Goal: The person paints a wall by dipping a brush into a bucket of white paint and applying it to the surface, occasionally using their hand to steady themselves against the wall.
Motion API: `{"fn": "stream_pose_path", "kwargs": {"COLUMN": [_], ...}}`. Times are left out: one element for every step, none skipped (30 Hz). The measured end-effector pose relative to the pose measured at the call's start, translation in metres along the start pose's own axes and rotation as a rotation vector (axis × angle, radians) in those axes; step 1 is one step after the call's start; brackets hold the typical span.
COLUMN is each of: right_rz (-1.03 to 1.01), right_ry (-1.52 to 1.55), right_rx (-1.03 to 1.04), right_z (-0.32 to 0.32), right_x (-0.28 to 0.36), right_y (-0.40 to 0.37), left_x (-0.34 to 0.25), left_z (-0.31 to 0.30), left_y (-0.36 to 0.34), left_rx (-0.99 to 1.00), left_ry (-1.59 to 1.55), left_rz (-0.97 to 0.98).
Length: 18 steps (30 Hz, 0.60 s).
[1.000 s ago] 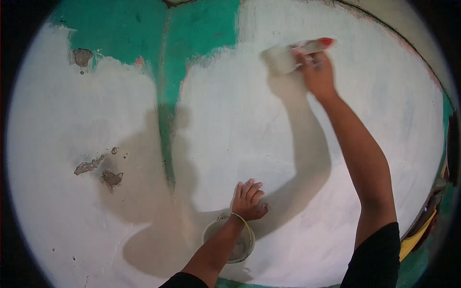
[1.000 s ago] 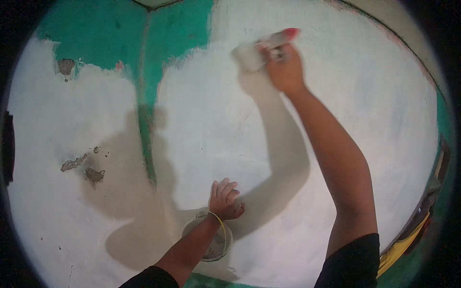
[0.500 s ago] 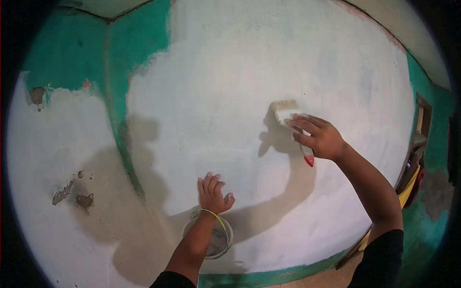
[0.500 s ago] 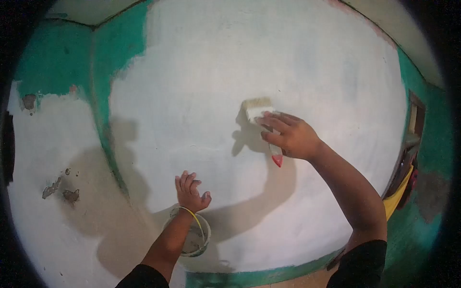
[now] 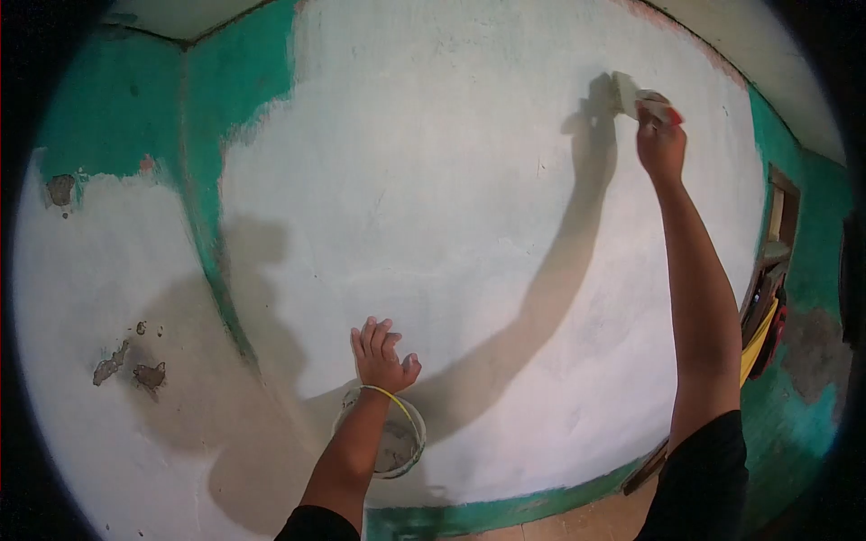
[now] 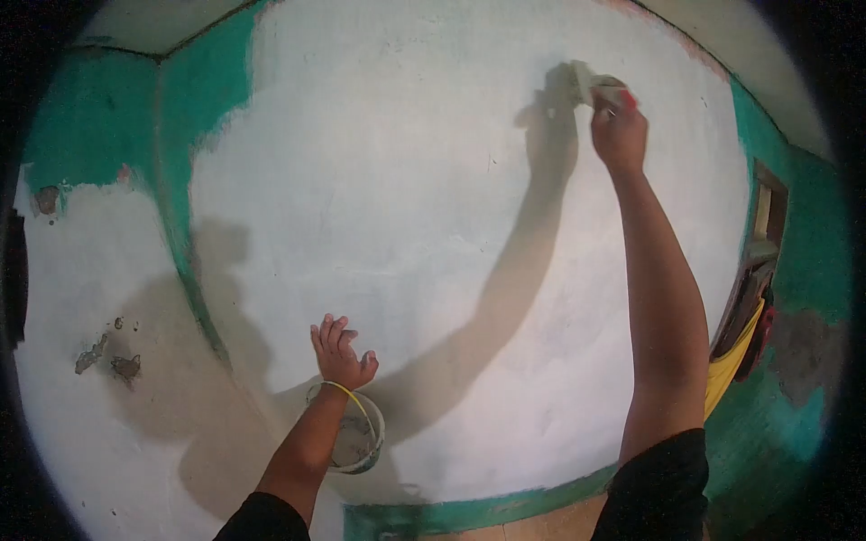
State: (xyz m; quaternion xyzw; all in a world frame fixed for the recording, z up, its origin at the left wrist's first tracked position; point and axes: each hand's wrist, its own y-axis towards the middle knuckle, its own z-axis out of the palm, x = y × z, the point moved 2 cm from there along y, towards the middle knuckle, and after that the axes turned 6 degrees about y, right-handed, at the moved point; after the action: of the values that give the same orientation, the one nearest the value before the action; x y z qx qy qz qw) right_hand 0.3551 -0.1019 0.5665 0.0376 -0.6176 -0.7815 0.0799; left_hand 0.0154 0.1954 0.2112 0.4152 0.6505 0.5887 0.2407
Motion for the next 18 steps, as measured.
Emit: {"fn": "stream_pose_path", "kwargs": {"right_rz": [-0.234, -0.249, -0.265, -0.413, -0.567, -0.651, -0.618, -0.639, -0.600, -0.560, -0.551, -0.422, -0.299, -0.307, -0.255, -0.202, -0.192, -0.178], "right_ry": [-0.305, -0.258, -0.210, -0.340, -0.371, -0.344, -0.295, -0.242, -0.204, -0.163, -0.163, -0.131, -0.101, -0.105, 0.080, 0.265, 0.236, 0.208], "right_rx": [0.059, 0.165, 0.272, 0.454, 0.527, 0.623, 0.698, 0.759, 0.825, 0.888, 0.880, 0.890, 0.896, 0.887, 0.785, 0.683, 0.599, 0.518], "right_z": [0.006, 0.012, 0.020, 0.027, 0.034, 0.037, 0.037, 0.035, 0.037, 0.038, 0.035, 0.034, 0.034, 0.035, 0.036, 0.038, 0.041, 0.044], "right_x": [0.013, 0.022, 0.043, 0.057, 0.066, 0.081, 0.097, 0.115, 0.119, 0.123, 0.127, 0.130, 0.130, 0.125, 0.114, 0.102, 0.088, 0.089], "right_y": [-0.006, -0.020, -0.039, -0.057, -0.077, -0.093, -0.106, -0.112, -0.114, -0.116, -0.113, -0.103, -0.091, -0.082, -0.070, -0.059, -0.048, -0.041], "left_x": [0.000, 0.000, -0.001, -0.001, -0.001, -0.002, -0.002, -0.002, -0.004, -0.005, -0.005, -0.003, -0.002, -0.001, 0.000, -0.001, 0.000, 0.001], "left_z": [-0.001, -0.001, -0.002, -0.002, -0.002, -0.003, -0.003, -0.004, -0.006, -0.008, -0.011, -0.014, -0.015, -0.016, -0.018, -0.021, -0.025, -0.027], "left_y": [0.001, 0.001, 0.001, 0.003, 0.003, 0.003, 0.004, 0.005, 0.006, 0.007, 0.009, 0.010, 0.012, 0.015, 0.021, 0.027, 0.032, 0.036], "left_rx": [0.004, 0.009, 0.017, 0.006, -0.006, 0.001, 0.006, 0.013, 0.019, 0.020, 0.019, 0.016, -0.006, -0.028, -0.038, -0.032, -0.021, -0.023], "left_ry": [-0.005, -0.010, -0.015, -0.012, -0.009, -0.014, -0.016, -0.017, -0.018, -0.045, -0.073, -0.071, -0.091, -0.111, -0.108, -0.098, -0.089, -0.087], "left_rz": [-0.005, -0.009, -0.012, 0.002, 0.018, 0.019, 0.021, 0.026, 0.034, 0.008, -0.016, -0.005, 0.009, 0.020, 0.021, 0.044, 0.064, 0.060]}}
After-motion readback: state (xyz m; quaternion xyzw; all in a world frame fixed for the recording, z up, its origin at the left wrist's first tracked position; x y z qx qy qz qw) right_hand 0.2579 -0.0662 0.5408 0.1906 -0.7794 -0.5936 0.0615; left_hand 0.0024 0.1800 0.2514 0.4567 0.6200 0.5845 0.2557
